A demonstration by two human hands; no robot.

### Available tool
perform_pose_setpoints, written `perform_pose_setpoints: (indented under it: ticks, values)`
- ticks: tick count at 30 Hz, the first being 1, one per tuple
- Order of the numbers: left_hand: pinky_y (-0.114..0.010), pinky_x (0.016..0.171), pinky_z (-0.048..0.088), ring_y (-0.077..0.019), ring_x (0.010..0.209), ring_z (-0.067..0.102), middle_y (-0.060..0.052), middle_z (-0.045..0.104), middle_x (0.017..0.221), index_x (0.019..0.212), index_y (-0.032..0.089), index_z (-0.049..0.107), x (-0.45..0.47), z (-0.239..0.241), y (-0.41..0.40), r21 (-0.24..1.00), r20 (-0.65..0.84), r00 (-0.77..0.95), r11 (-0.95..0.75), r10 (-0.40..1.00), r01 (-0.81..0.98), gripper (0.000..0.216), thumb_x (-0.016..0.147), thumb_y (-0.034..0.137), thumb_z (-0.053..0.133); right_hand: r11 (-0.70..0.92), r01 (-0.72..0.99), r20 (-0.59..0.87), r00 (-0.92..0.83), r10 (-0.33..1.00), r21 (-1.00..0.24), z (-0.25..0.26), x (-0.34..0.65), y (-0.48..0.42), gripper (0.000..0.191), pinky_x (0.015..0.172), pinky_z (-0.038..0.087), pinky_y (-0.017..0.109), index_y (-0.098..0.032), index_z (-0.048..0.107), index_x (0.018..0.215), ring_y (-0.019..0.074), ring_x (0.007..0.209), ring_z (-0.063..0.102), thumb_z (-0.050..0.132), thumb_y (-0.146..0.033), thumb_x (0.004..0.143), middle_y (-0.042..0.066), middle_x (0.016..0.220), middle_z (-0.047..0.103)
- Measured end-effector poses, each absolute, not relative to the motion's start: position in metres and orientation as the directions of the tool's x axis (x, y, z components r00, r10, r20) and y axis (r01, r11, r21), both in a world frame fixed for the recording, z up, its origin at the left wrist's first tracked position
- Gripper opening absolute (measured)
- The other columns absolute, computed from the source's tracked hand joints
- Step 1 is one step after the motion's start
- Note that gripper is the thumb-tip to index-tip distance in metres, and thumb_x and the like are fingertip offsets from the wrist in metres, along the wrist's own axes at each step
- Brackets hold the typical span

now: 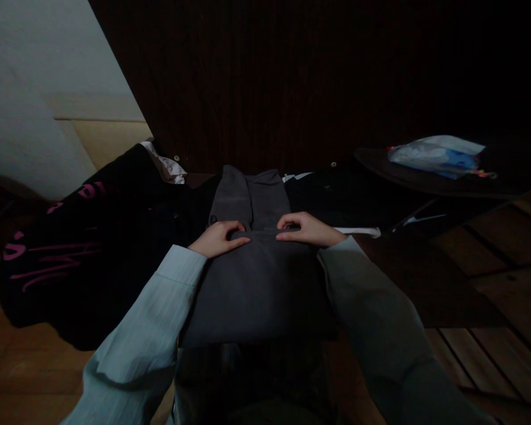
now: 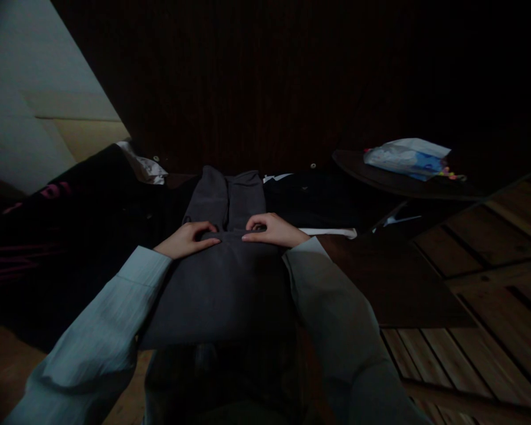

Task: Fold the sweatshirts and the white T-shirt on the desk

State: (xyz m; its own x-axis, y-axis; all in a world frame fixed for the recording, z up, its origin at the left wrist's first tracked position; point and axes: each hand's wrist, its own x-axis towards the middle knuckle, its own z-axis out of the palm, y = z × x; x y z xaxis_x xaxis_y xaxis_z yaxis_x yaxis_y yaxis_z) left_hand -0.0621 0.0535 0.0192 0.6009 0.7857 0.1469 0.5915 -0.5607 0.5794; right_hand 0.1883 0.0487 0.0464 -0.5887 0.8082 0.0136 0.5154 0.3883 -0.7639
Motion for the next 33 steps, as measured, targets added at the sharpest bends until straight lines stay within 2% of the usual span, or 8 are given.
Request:
perform_pose_setpoints:
  ticks: [3,6,12,16,22,26,29,33]
  values:
    - [-0.026,0.068,0.044,-0.0152,0.070,0.059,-0.002,0.064,0.076,0.079,0.016,0.058,-0.063,0.020,0.053,0.579,0.139,0.619,-0.570,0.773,0.583,0.030,0.074,0.045,0.055,0.302,0.502,-0.087,-0.613,0.786,-0.810,0.051,0.192,0.045,0.041,0.065,0.041,0.024,-0.014,0.059,0.091,0.0133,0.072,0.055,0.066,-0.043,0.063,0.002,0.079,0.060]
    - [-0.025,0.071,0.044,-0.0147,0.072,0.059,-0.002,0.064,0.077,0.074,0.016,0.058,-0.063,0.023,0.051,0.634,0.189,0.630,-0.584,0.753,0.507,0.027,0.073,0.042,0.057,0.282,0.485,-0.108,-0.631,0.768,-0.828,0.053,0.198,0.045,0.046,0.063,0.041,0.024,-0.015,0.058,0.097,0.0131,0.071,0.055,0.067,-0.043,0.061,0.001,0.079,0.060]
    - [-0.026,0.072,0.045,-0.0154,0.074,0.059,-0.003,0.064,0.076,0.073,0.016,0.057,-0.065,0.029,0.049,0.717,0.251,0.536,-0.527,0.806,0.456,0.031,0.072,0.047,0.056,0.375,0.696,-0.071,-0.521,0.851,-0.613,0.044,0.203,0.052,0.037,0.054,0.035,0.022,-0.016,0.062,0.081,0.0107,0.058,0.048,0.069,-0.045,0.059,-0.001,0.064,0.054]
    - [-0.025,0.068,0.045,-0.0142,0.072,0.057,-0.002,0.061,0.074,0.075,0.016,0.056,-0.067,0.026,0.051,0.700,0.279,0.498,-0.529,0.821,0.480,0.033,0.072,0.048,0.054,0.378,0.667,-0.025,-0.510,0.860,-0.642,0.043,0.205,0.053,0.033,0.052,0.032,0.022,-0.016,0.061,0.075,0.0098,0.055,0.046,0.064,-0.047,0.064,-0.003,0.058,0.051]
    - [-0.024,0.060,0.042,-0.0127,0.064,0.054,0.000,0.058,0.072,0.083,0.017,0.052,-0.066,0.020,0.053,0.537,0.243,0.454,-0.509,0.857,0.673,0.033,0.072,0.049,0.055,0.417,0.731,0.236,-0.344,0.909,-0.541,0.038,0.197,0.055,0.018,0.058,0.037,0.023,-0.016,0.060,0.076,0.0111,0.060,0.049,0.063,-0.033,0.070,0.000,0.065,0.054]
    - [-0.023,0.058,0.039,-0.0118,0.059,0.051,0.001,0.056,0.064,0.069,0.017,0.052,-0.064,0.022,0.052,0.455,0.290,0.483,-0.563,0.826,0.690,0.032,0.074,0.048,0.051,0.467,0.674,0.266,-0.386,0.883,-0.572,0.033,0.181,0.053,0.017,0.062,0.039,0.024,-0.016,0.061,0.076,0.0117,0.064,0.051,0.057,-0.033,0.076,0.001,0.070,0.056]
    - [-0.024,0.060,0.040,-0.0129,0.061,0.054,-0.001,0.059,0.065,0.065,0.016,0.053,-0.062,0.025,0.051,0.460,0.314,0.505,-0.594,0.804,0.660,0.032,0.072,0.047,0.055,0.496,0.679,0.247,-0.436,0.865,-0.541,0.031,0.169,0.049,0.016,0.065,0.037,0.025,-0.017,0.060,0.072,0.0123,0.067,0.050,0.059,-0.033,0.075,0.001,0.069,0.056]
    - [-0.025,0.065,0.043,-0.0148,0.067,0.059,-0.003,0.065,0.071,0.068,0.016,0.059,-0.061,0.025,0.050,0.557,0.306,0.530,-0.600,0.791,0.574,0.029,0.069,0.044,0.059,0.482,0.713,0.218,-0.435,0.874,-0.509,0.026,0.158,0.046,0.023,0.061,0.034,0.024,-0.018,0.053,0.063,0.0123,0.065,0.046,0.063,-0.037,0.071,0.000,0.064,0.052]
